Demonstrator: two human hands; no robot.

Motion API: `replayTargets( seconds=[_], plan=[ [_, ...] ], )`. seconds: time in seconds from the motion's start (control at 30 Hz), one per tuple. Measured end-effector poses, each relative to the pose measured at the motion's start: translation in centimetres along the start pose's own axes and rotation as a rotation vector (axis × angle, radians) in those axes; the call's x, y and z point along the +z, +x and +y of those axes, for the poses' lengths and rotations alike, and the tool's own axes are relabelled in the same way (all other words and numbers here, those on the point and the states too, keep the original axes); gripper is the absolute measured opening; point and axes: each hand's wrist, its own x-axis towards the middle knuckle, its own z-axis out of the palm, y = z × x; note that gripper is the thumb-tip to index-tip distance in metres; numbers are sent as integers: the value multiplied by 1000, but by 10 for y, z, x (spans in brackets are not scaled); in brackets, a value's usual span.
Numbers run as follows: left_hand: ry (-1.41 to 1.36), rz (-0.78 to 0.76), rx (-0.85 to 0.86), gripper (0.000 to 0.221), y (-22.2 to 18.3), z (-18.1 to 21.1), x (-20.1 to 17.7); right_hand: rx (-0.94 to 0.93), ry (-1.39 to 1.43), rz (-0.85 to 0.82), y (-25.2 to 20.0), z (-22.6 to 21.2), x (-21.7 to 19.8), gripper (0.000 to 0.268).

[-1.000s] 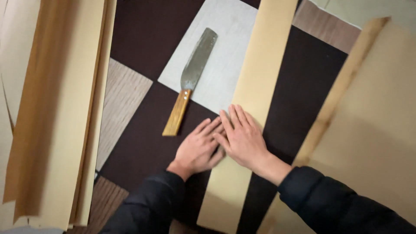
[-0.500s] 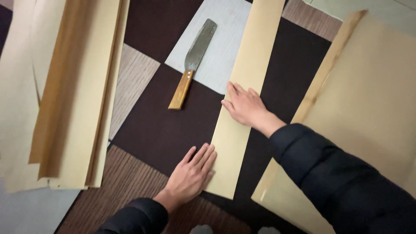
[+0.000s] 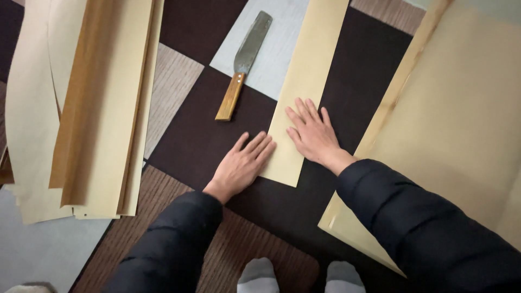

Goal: Folding and cutting large sheets of paper into strips using a knife on the floor.

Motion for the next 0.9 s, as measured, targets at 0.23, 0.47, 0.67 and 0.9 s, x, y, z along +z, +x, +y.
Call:
replayTargets(
  seconds=[0.23, 0.47, 0.67, 0.9],
  plan=[
    [-170, 154, 97, 53, -74, 27, -22, -23, -65, 291, -1, 2, 42, 59],
    [-154, 325, -60, 30, -12, -35, -47, -36, -147, 426, 5, -6, 54, 62],
    [-37, 78, -567, 80, 64, -85, -26, -45, -141, 427, 15, -12, 38, 57],
    [-406, 29, -885, 108, 58, -80, 5, -79, -70, 311, 33, 26, 31, 48]
  ],
)
